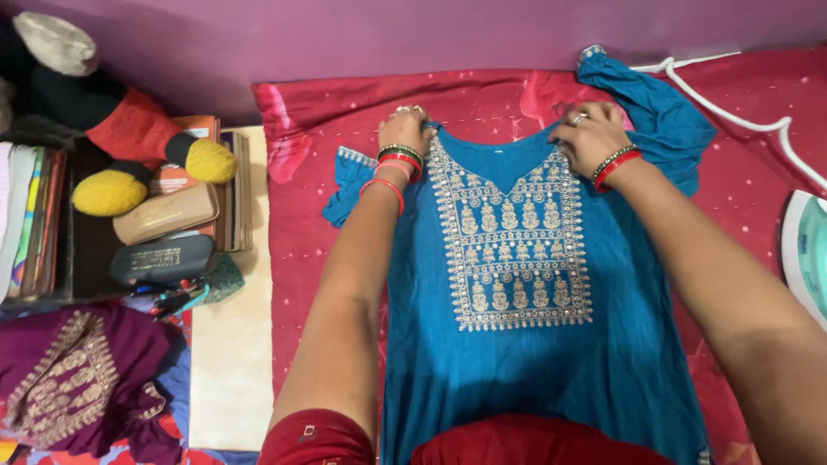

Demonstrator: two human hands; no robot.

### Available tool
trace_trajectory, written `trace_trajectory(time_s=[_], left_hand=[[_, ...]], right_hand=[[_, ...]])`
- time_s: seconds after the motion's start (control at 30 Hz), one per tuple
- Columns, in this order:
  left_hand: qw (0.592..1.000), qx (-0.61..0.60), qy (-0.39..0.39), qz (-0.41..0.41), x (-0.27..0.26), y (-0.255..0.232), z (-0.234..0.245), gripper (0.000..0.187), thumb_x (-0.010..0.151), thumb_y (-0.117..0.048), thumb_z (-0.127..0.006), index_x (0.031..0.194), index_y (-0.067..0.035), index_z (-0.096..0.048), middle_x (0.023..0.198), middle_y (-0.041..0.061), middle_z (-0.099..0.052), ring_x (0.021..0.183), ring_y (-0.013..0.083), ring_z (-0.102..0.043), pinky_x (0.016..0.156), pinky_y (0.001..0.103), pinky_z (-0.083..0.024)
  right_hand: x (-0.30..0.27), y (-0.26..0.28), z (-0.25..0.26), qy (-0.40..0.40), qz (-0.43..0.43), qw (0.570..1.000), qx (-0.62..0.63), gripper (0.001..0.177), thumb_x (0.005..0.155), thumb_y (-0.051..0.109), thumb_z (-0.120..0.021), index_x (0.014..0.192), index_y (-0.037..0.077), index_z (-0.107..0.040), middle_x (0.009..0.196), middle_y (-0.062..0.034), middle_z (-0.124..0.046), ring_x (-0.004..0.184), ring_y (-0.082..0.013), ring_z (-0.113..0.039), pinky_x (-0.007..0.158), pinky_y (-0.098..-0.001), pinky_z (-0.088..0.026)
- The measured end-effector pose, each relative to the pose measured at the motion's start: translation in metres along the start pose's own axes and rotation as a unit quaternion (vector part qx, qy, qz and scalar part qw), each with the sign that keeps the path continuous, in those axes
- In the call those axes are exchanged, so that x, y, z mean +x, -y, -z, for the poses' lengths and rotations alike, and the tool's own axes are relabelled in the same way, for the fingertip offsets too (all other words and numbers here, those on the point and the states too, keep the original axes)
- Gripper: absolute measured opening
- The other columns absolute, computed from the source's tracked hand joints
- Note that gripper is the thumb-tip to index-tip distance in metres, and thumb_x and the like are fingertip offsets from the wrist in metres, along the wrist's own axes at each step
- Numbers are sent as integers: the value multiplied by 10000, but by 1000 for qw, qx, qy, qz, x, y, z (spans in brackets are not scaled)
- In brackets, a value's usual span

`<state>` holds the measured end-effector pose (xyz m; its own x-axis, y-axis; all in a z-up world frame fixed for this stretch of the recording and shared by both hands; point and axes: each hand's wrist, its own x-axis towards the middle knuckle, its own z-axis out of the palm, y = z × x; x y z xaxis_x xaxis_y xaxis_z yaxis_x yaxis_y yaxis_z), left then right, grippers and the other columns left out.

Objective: The person irons a blue embroidered kurti laid out on a bed. They smooth the fabric with their hands, use a steam iron to press the body and sleeves, and repeatedly adjust the garment's position to ensure even coverage.

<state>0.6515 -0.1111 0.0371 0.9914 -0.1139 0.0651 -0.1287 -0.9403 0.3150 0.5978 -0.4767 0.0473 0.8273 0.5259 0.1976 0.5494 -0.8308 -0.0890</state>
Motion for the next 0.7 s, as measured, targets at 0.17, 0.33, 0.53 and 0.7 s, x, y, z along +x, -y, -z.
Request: trace_trajectory(time_s=[0.17,0.33,0.53,0.7], left_hand=[[974,39,-118,-187,-13,-33,-3,192,808,-173,-703,996,-153,-736,1083,106,-711,1083,328,-673,887,501,-524],[941,-15,129,-312,-50,-98,-38,616,966,-465,-585,1473,-123,-506,1502,165,-486,1425,336,-422,1144,496,-384],[962,74,105,-241,-53,-111,-51,710,953,-547,-400,1598,-261,-322,1672,68,-190,1537,270,-85,1216,591,-47],[961,37,99,-254,-41,-156,-52,536,1032,-458,-476,1469,-151,-445,1560,151,-442,1469,330,-366,1190,534,-292]], right_hand=[[16,-22,10,75,87,980,-159,276,785,355,-753,1033,235,-763,1129,-9,-685,1249,-256,-540,1163,-564,-325],[41,-32,-6,12,80,964,-253,87,958,256,-727,1031,210,-741,1154,-49,-690,1230,-249,-577,1119,-495,-404],[-3,-78,-5,11,-239,965,104,214,1081,314,-572,1136,198,-743,1160,-66,-704,1201,-330,-605,1128,-516,-457],[-73,-120,37,3,-110,988,-108,421,952,521,-593,1177,204,-756,1256,-63,-693,1324,-346,-547,1088,-587,-324]])
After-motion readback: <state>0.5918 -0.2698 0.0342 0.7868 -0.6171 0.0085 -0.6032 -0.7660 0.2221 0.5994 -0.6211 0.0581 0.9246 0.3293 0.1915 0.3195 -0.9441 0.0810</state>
